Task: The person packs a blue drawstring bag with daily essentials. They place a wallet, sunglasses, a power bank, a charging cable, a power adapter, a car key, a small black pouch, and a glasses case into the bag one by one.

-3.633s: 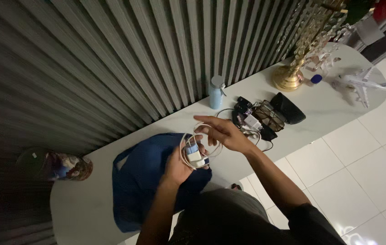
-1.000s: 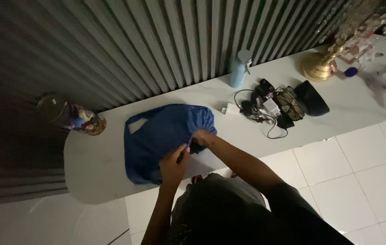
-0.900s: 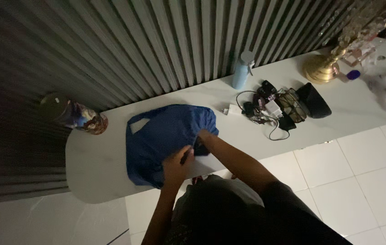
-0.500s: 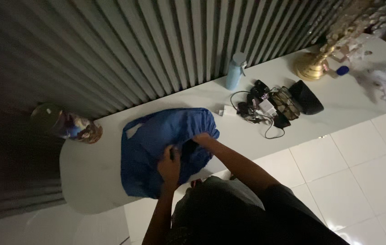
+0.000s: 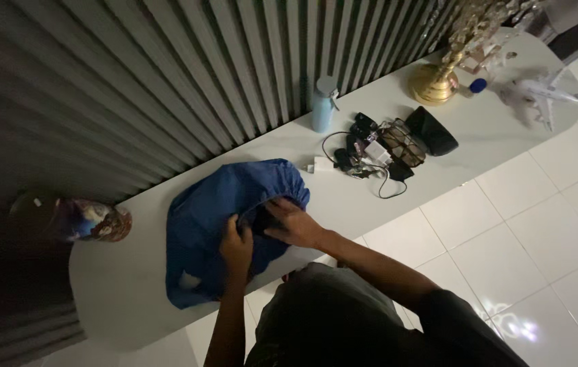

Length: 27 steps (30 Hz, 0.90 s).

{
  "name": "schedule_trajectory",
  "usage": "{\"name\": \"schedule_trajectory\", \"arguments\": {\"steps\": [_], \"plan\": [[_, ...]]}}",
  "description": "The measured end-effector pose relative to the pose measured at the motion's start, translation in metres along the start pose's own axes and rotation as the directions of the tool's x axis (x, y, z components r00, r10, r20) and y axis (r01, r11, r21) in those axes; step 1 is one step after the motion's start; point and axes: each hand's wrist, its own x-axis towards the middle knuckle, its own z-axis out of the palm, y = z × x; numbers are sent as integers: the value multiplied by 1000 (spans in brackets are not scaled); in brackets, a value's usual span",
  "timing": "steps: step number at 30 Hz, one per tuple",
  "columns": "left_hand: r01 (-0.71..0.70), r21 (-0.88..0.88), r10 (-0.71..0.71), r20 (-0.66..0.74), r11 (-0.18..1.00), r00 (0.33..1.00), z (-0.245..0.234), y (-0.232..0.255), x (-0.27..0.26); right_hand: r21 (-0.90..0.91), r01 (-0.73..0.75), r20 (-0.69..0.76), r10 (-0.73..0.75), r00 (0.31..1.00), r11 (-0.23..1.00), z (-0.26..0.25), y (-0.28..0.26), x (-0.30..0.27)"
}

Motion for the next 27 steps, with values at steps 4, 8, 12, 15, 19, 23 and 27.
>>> {"name": "schedule_trajectory", "arguments": {"steps": [4, 8, 12, 15, 19, 23, 27], "plan": [[57, -55, -57, 5, 997, 998, -25, 23, 1, 135, -314, 25, 313, 949, 940, -33, 17, -22], [146, -71, -151, -74, 987, 986, -49, 66, 6, -43, -587, -5, 588, 809, 808, -57, 59, -27], [-194, -32, 185, -181, 981, 966, -55, 111, 17, -408, -323, -137, 293, 946, 854, -69, 92, -24], [-246, -188, 230, -103, 951, 968, -50, 137, 24, -507, -391, 89, 498, 863, 768, -67, 113, -13], [-265, -247, 265, -34, 932, 964, -40, 162, 26, -763, -188, 63, 360, 931, 619, -60, 128, -5], [-104, -336, 129, 52, 936, 990, -30, 176, 21, -572, -361, 156, 530, 834, 736, -67, 118, -12], [49, -411, -8, 101, 910, 995, -13, 174, 15, -362, -345, -38, 356, 934, 866, -87, 88, -16]]}}
